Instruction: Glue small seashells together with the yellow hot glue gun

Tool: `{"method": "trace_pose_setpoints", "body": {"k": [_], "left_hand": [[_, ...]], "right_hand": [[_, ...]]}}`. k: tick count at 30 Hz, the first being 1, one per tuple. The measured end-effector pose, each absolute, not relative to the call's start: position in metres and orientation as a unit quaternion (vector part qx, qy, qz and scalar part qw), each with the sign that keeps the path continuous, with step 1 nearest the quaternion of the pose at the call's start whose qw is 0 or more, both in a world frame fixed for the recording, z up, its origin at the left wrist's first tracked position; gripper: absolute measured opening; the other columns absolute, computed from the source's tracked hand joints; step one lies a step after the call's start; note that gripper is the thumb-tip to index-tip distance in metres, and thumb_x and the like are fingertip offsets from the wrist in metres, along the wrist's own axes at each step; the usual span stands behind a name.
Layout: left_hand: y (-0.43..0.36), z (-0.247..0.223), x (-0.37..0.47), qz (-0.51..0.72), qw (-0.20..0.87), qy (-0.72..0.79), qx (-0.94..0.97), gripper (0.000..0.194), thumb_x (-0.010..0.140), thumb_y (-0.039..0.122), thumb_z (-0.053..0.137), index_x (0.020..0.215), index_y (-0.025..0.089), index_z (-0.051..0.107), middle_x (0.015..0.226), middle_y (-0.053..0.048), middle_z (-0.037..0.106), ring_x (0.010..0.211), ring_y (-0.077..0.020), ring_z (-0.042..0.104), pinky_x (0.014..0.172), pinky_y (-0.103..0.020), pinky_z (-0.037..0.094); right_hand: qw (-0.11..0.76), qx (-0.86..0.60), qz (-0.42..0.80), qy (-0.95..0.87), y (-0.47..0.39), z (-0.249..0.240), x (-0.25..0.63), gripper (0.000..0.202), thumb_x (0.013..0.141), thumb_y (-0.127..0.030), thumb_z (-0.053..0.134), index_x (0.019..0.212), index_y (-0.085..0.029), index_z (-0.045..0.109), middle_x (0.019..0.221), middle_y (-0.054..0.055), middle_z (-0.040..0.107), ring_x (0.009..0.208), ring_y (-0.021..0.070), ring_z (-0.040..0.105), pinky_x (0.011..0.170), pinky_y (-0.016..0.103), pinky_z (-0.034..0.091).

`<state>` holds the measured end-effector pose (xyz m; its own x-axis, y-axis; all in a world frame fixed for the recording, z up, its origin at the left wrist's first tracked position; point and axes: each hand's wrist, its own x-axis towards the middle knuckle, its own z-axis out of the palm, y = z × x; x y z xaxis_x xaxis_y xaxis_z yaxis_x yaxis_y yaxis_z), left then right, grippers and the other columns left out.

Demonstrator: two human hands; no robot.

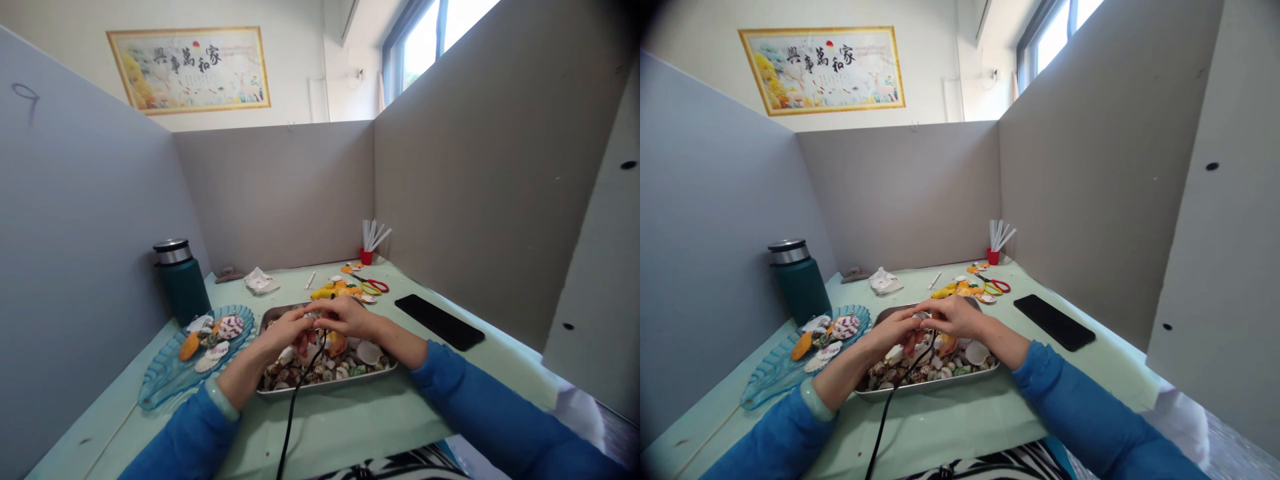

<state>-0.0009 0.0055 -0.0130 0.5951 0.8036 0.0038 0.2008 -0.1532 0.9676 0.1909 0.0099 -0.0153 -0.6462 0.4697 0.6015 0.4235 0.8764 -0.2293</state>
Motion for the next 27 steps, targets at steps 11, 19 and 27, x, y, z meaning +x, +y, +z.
{"method": "trace_pose_setpoints", "body": {"k": [11, 19, 27], "left_hand": [[0.0028, -0.0092, -0.0002, 0.272, 0.542, 0.367, 0.705, 0.030, 0.075, 0.033, 0.051, 0.095, 0.012, 0.055, 0.060, 0.002, 0.054, 0.038, -0.0071, 0.048, 0.040, -0.019, 0.036], [0.0040, -0.0107, -0.0004, 0.270, 0.537, 0.369, 0.709, 0.026, 0.075, 0.032, 0.051, 0.091, 0.012, 0.056, 0.059, 0.002, 0.054, 0.038, -0.0070, 0.048, 0.040, -0.019, 0.035], [0.0048, -0.0118, -0.0005, 0.271, 0.537, 0.369, 0.708, 0.028, 0.075, 0.032, 0.052, 0.094, 0.013, 0.057, 0.060, 0.001, 0.055, 0.037, -0.0072, 0.048, 0.040, -0.020, 0.034]], "right_hand": [[0.335, -0.254, 0.046, -0.906, 0.0088, -0.0150, 0.1903, 0.034, 0.088, -0.034, 0.051, 0.117, -0.017, 0.057, 0.058, -0.003, 0.056, 0.051, 0.0083, 0.047, 0.052, 0.017, 0.034], [0.327, -0.261, 0.046, -0.907, 0.0075, -0.0132, 0.1902, 0.034, 0.088, -0.035, 0.051, 0.116, -0.018, 0.057, 0.057, -0.003, 0.054, 0.052, 0.0084, 0.047, 0.052, 0.018, 0.033], [0.324, -0.256, 0.043, -0.910, 0.0057, -0.0119, 0.1898, 0.034, 0.088, -0.035, 0.050, 0.116, -0.017, 0.057, 0.056, -0.003, 0.053, 0.051, 0.0082, 0.046, 0.051, 0.018, 0.033]]}}
